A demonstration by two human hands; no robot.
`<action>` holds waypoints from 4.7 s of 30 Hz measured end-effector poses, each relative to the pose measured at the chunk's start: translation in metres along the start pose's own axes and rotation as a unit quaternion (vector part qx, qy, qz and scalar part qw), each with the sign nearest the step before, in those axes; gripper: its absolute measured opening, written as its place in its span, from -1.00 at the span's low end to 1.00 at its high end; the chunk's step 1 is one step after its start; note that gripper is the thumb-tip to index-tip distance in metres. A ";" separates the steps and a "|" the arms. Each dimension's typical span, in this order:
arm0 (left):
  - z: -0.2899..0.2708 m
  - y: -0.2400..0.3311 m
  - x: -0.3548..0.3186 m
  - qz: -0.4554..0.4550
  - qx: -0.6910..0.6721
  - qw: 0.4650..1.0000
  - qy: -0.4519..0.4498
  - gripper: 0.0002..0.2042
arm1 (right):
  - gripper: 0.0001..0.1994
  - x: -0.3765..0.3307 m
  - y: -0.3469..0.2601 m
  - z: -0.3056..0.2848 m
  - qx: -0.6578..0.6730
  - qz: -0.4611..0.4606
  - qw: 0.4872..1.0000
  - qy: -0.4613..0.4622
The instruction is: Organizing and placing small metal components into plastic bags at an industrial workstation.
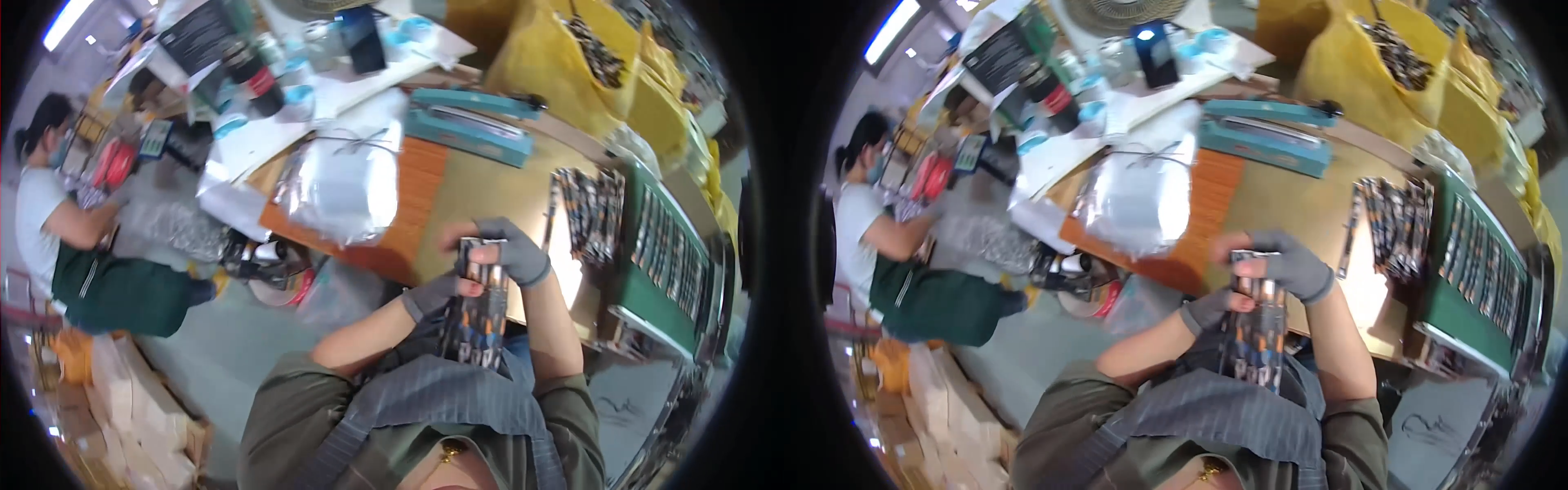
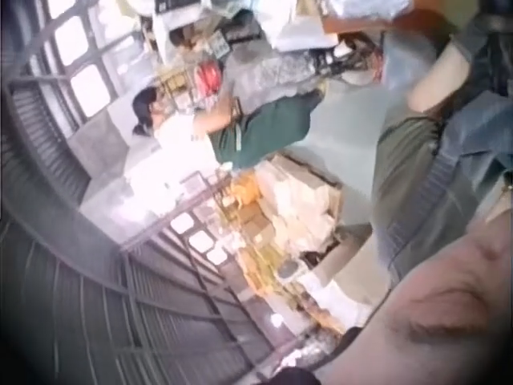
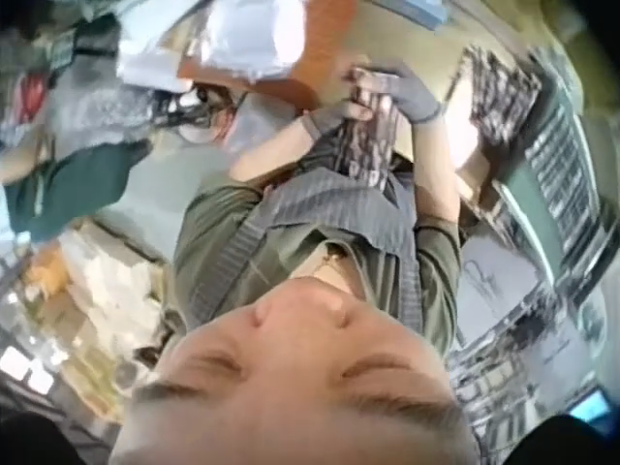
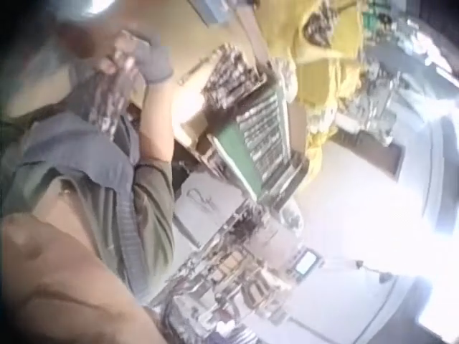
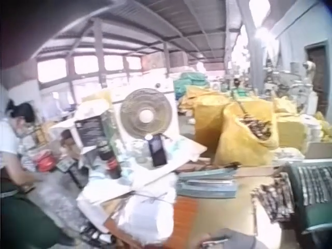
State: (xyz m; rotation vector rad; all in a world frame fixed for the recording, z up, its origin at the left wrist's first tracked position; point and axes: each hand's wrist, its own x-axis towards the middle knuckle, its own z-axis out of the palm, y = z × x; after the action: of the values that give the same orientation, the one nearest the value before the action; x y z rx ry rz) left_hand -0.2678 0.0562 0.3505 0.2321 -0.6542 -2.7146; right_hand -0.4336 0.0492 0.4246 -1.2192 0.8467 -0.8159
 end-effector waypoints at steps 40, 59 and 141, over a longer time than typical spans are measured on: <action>0.016 0.019 -0.100 0.146 0.382 0.838 0.362 -0.64 | -0.37 -0.014 0.030 0.008 0.136 0.012 0.986 0.092; -0.164 0.149 -0.075 0.114 0.769 0.498 0.383 -0.79 | -0.70 -0.058 0.077 -0.019 0.287 -0.017 0.939 0.189; -0.063 0.093 0.127 0.048 0.404 0.877 0.256 -0.74 | -0.77 0.056 -0.015 -0.189 -0.530 -0.077 0.673 0.510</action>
State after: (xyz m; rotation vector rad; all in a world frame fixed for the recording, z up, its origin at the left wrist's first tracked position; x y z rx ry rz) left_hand -0.3446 -0.0935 0.3283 1.0334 -1.5166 -1.9787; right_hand -0.5760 -0.0864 0.4075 -1.8233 2.4152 -1.2102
